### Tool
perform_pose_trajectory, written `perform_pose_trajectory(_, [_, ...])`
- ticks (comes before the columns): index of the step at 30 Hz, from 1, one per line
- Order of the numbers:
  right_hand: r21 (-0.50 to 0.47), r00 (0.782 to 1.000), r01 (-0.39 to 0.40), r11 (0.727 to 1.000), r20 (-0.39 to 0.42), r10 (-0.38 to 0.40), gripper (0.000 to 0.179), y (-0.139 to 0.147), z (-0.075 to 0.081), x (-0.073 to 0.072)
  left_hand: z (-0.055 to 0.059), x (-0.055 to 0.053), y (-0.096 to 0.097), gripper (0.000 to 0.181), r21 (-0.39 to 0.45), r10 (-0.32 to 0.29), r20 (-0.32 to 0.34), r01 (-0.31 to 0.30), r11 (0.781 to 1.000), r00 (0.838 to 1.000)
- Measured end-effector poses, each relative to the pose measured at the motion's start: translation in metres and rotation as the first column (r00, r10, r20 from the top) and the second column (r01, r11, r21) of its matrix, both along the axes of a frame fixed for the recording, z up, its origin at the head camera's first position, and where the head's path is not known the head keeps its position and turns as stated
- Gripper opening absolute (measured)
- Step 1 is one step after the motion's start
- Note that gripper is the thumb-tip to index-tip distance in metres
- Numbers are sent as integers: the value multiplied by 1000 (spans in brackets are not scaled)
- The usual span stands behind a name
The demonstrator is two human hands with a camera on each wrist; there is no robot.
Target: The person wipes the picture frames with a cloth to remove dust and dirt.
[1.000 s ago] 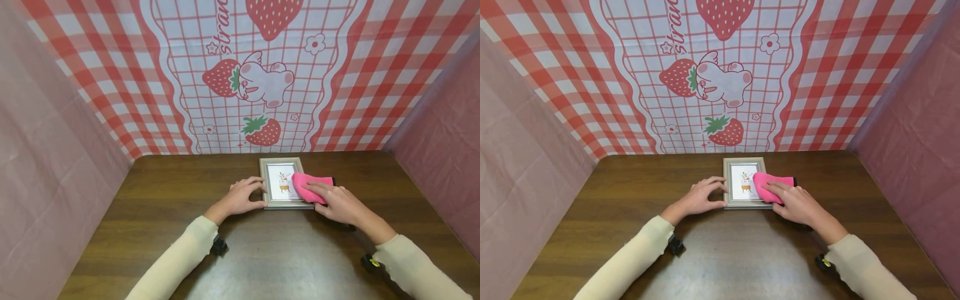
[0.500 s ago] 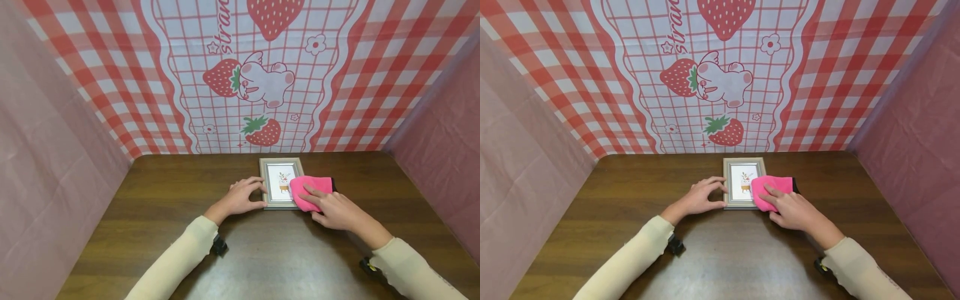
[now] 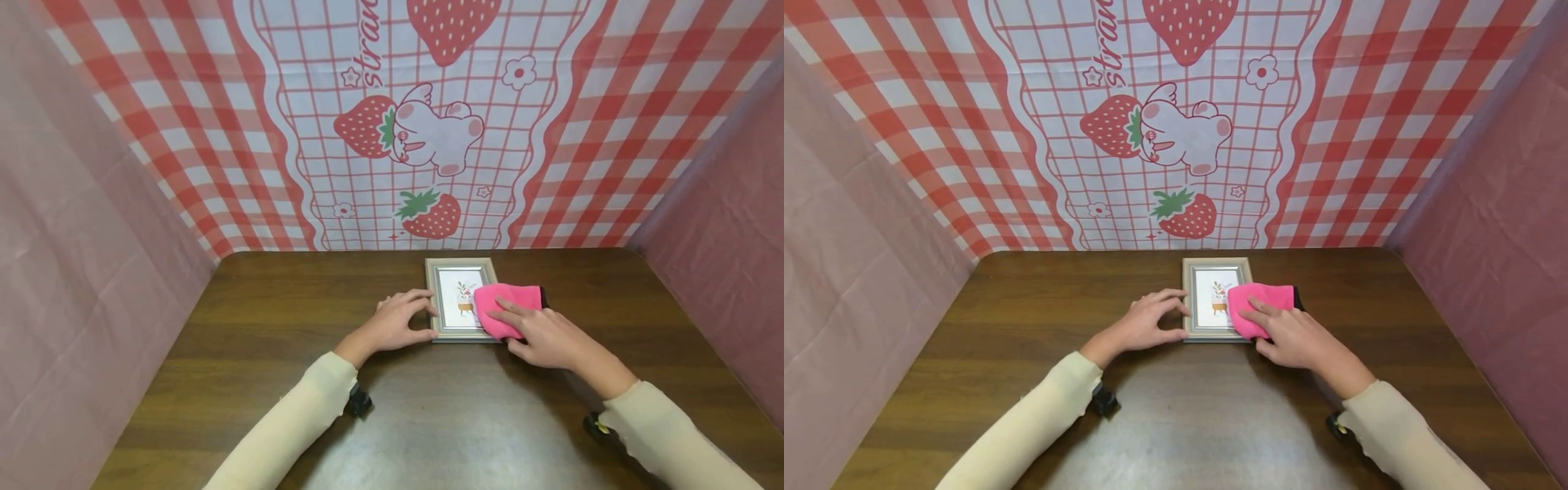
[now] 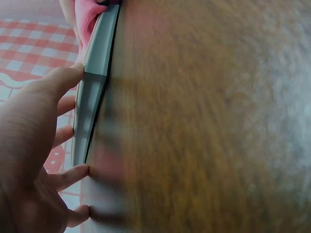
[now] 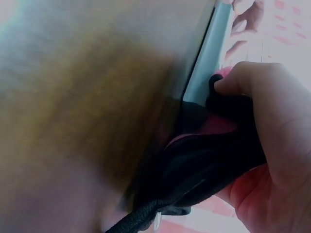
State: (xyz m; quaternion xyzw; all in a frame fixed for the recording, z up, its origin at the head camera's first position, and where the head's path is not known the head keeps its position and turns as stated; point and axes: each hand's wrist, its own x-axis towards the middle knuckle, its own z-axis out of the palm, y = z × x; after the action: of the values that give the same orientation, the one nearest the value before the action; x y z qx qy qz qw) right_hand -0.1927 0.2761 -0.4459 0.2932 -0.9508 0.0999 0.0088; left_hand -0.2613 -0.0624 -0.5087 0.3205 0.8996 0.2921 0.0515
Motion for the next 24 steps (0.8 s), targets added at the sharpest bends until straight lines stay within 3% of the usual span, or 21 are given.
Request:
perform_pose_trajectory(5, [-37,999,22,999,27,-21,62,0,2,-12,-11,-6,0,42,-8,3,-18,-3,1000,1000])
perform_pose_trajectory(24, [38,994,101,994,42,-102,69,-11,5,-69,-8,-4,0,41,-35,4,-2,-4,999,1000])
